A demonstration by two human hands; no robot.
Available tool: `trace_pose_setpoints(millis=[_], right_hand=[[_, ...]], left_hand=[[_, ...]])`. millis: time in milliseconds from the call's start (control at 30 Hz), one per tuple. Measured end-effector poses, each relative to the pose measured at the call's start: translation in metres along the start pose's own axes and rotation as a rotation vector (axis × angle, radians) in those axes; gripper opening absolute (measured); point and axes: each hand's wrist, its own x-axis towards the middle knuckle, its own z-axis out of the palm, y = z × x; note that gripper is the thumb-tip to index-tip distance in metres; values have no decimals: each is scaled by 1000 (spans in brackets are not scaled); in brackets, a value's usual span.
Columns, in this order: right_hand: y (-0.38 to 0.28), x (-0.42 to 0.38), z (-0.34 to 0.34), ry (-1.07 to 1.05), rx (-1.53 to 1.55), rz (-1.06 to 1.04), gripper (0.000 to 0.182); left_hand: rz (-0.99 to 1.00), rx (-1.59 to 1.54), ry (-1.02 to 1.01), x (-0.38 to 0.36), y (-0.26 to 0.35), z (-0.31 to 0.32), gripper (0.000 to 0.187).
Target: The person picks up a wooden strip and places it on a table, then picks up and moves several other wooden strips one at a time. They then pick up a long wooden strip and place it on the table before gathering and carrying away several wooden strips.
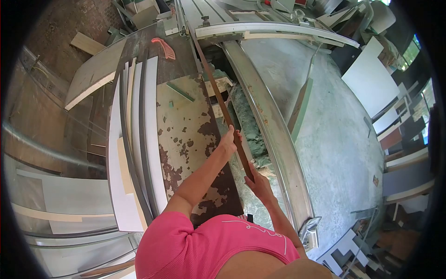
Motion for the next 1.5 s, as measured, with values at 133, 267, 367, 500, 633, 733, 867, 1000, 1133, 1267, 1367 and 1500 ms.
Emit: trace_pose_setpoints(millis=[133, 267, 367, 500, 633, 733, 867, 1000, 1133, 1267, 1367, 1500], right_hand=[[-2, 11, 1, -30, -19, 6, 61], [-2, 23, 3, -40, -46, -23, 63], [-5, 32, 2, -26, -70, -56, 64], [-8, 43, 2, -52, -56, -4, 64], [-9, 51, 3, -39, -31, 6, 60], [-9, 56, 2, -21, -30, -5, 61], [-12, 65, -1, -67, -66, 28, 64], [-16, 76, -4, -62, -67, 11, 65], [-22, 89, -10, -136, -84, 50, 66], [-23, 102, -8, -177, -82, 78, 66], [-19, 112, -4, -150, -60, 67, 65], [-13, 134, -3, -143, -82, 52, 65]], left_hand=[[-6, -29, 7, 7, 10, 0, 39], [-19, -8, 31, 16, 21, 0, 40], [-10, -4, 34, 17, 28, 4, 40], [-31, -47, 19, 32, 37, 3, 41], [-20, -19, -31, 41, 42, -4, 41], [-37, -1, -97, 50, 47, -6, 41], [-48, -49, -58, 51, 57, -1, 40], [-22, -57, -35, 54, 65, 6, 40], [-18, -57, -19, 61, 75, 8, 40], [-22, -48, -2, 72, 84, 9, 39], [1, -32, 9, 83, 91, 9, 40], [-11, -43, 29, 97, 104, 17, 40]])
